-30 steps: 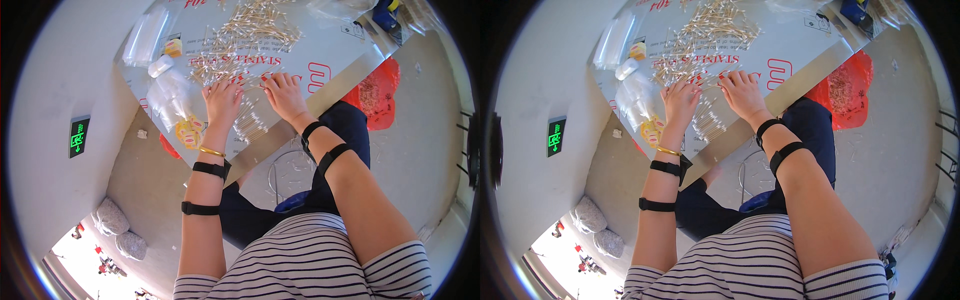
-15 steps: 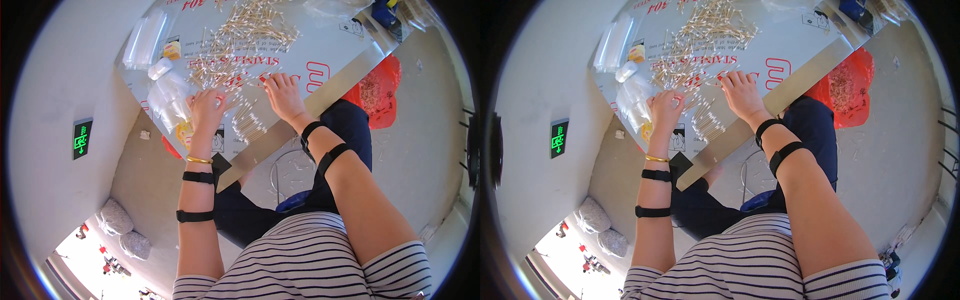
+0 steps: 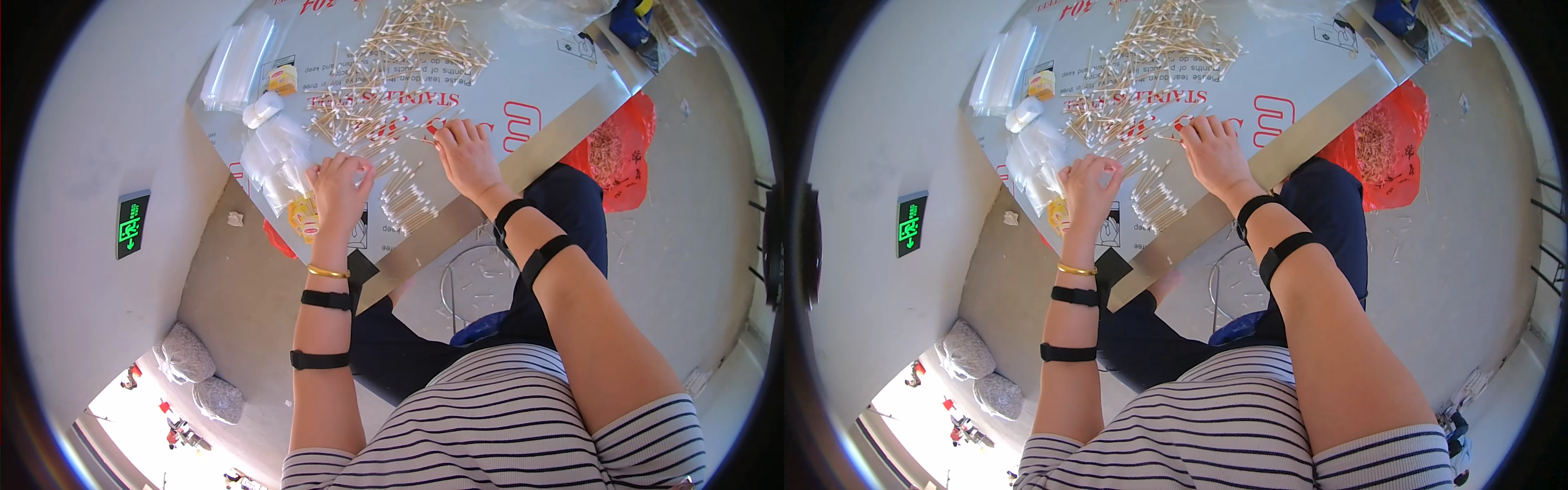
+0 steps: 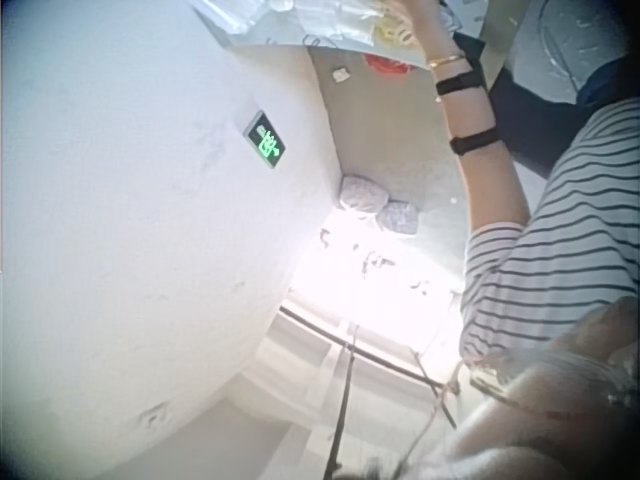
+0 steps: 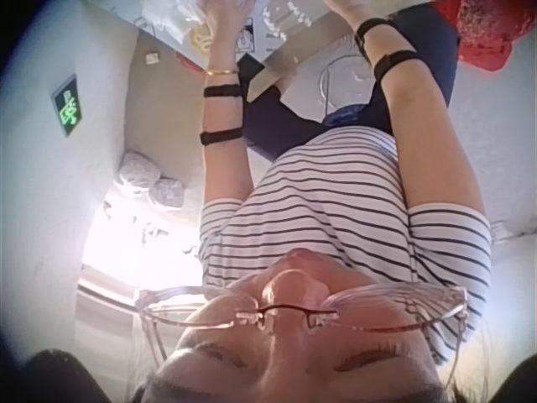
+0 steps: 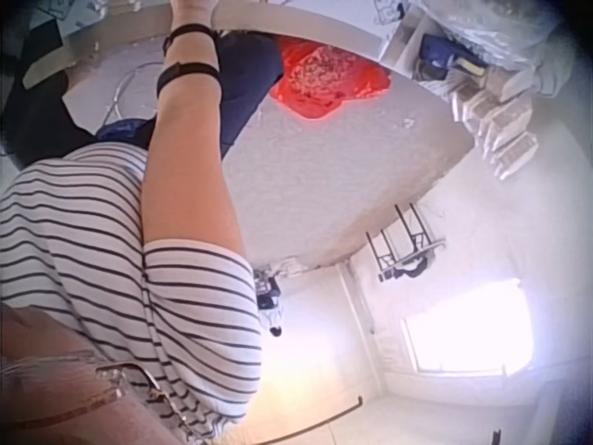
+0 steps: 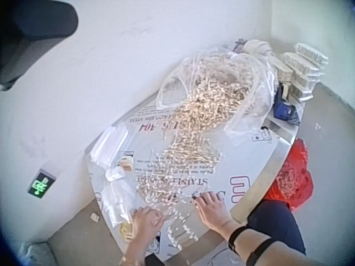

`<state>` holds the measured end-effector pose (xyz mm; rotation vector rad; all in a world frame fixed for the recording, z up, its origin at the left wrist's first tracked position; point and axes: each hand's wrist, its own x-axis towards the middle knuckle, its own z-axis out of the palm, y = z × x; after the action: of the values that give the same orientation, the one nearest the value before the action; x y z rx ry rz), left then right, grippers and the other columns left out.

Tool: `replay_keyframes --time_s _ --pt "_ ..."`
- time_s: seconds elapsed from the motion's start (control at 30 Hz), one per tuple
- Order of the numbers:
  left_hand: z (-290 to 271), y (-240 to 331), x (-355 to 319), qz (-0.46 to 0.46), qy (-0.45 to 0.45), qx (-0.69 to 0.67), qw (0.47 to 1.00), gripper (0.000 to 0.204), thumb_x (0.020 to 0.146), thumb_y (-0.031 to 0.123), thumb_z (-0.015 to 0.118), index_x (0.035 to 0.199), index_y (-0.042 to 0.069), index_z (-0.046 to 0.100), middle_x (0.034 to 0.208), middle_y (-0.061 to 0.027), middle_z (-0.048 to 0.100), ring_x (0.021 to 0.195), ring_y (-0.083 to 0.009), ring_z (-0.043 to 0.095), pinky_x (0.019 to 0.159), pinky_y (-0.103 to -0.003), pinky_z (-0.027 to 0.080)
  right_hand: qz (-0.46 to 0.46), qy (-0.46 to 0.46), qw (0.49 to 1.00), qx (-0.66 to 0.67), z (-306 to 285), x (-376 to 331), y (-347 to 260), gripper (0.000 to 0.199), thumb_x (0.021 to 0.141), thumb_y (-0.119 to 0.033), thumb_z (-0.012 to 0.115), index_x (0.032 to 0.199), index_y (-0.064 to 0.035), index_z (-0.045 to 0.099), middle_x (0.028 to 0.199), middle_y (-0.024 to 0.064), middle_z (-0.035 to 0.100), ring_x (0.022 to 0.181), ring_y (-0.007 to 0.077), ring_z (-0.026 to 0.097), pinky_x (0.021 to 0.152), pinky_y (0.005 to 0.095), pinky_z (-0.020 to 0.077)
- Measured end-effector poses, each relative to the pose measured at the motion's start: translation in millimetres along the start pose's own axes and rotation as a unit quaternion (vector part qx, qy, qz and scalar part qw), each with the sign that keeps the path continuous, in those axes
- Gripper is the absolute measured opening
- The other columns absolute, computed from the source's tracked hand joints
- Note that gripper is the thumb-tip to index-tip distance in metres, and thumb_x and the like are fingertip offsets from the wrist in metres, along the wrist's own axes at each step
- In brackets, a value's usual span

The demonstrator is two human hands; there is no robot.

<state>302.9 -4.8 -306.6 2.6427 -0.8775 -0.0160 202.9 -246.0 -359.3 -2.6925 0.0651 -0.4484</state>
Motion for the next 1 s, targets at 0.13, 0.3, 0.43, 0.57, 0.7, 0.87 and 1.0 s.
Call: replay_keyframes --time_s 0.13,0.3,0.43,0.57,0.7,0.87,1.0 --pt "-2 4 -12 0.014 -0.023 -0.001 1.000 0.009 0.084 0.022 0.080 0.088 0.019 0.072 0.094 0.0034 0.066 0.096 -0.0201 0.060 0.096 -0.041 0.036 0.005 0.001 1.000 0.008 1 0 0 0.019 0.093 -0.016 0.068 0.110 -0.0100 0.060 0.108 0.0067 0.058 0.107 0.0270 0.056 0.093 0.0420 0.0421" --pt "0 2 -14 0.002 -0.012 -0.007 1.000 0.007 0.084 0.021 0.079 0.087 0.020 0.073 0.094 0.0034 0.067 0.095 -0.0205 0.061 0.097 -0.040 0.036 0.001 0.002 1.000 0.004 2 0 0 0.020 0.092 -0.015 0.068 0.110 -0.0101 0.060 0.109 0.0066 0.058 0.107 0.0269 0.056 0.093 0.0422 0.0420" --pt "-4 -1 -11 -0.022 -0.013 -0.019 0.999 0.005 0.085 0.021 0.077 0.087 0.019 0.073 0.090 0.0043 0.070 0.092 -0.0203 0.062 0.097 -0.041 0.036 0.002 -0.001 1.000 0.001 1 0 0 0.019 0.093 -0.016 0.067 0.110 -0.0101 0.060 0.108 0.0064 0.058 0.107 0.0266 0.056 0.092 0.0427 0.0421" --pt "-7 0 -10 -0.036 -0.052 -0.023 0.998 0.004 0.086 0.021 0.076 0.087 0.018 0.073 0.087 0.0048 0.072 0.090 -0.0196 0.063 0.096 -0.041 0.037 -0.003 0.001 1.000 -0.001 0 0 0 0.019 0.093 -0.016 0.067 0.110 -0.0103 0.060 0.108 0.0063 0.057 0.106 0.0263 0.056 0.092 0.0429 0.0421" --pt "-5 0 -7 0.013 -0.001 0.005 1.000 0.004 0.087 0.022 0.076 0.087 0.018 0.073 0.087 0.0050 0.073 0.090 -0.0192 0.063 0.096 -0.041 0.036 -0.001 -0.003 1.000 -0.002 0 0 0 0.019 0.094 -0.016 0.067 0.110 -0.0105 0.060 0.108 0.0063 0.057 0.106 0.0263 0.056 0.092 0.0431 0.0421" --pt "-1 2 -10 0.004 -0.022 -0.010 1.000 0.004 0.087 0.022 0.075 0.088 0.019 0.073 0.089 0.0049 0.071 0.092 -0.0192 0.061 0.097 -0.042 0.036 -0.001 -0.003 1.000 -0.003 1 0 0 0.019 0.094 -0.016 0.067 0.111 -0.0107 0.061 0.108 0.0062 0.058 0.107 0.0265 0.056 0.092 0.0431 0.0421" --pt "-2 5 -21 0.009 0.023 0.013 1.000 0.004 0.087 0.021 0.076 0.088 0.018 0.073 0.087 0.0050 0.069 0.090 -0.0194 0.061 0.097 -0.042 0.036 -0.009 0.008 1.000 -0.007 -1 1 -1 0.018 0.093 -0.016 0.067 0.109 -0.0112 0.060 0.107 0.0064 0.058 0.106 0.0269 0.056 0.091 0.0432 0.0420"
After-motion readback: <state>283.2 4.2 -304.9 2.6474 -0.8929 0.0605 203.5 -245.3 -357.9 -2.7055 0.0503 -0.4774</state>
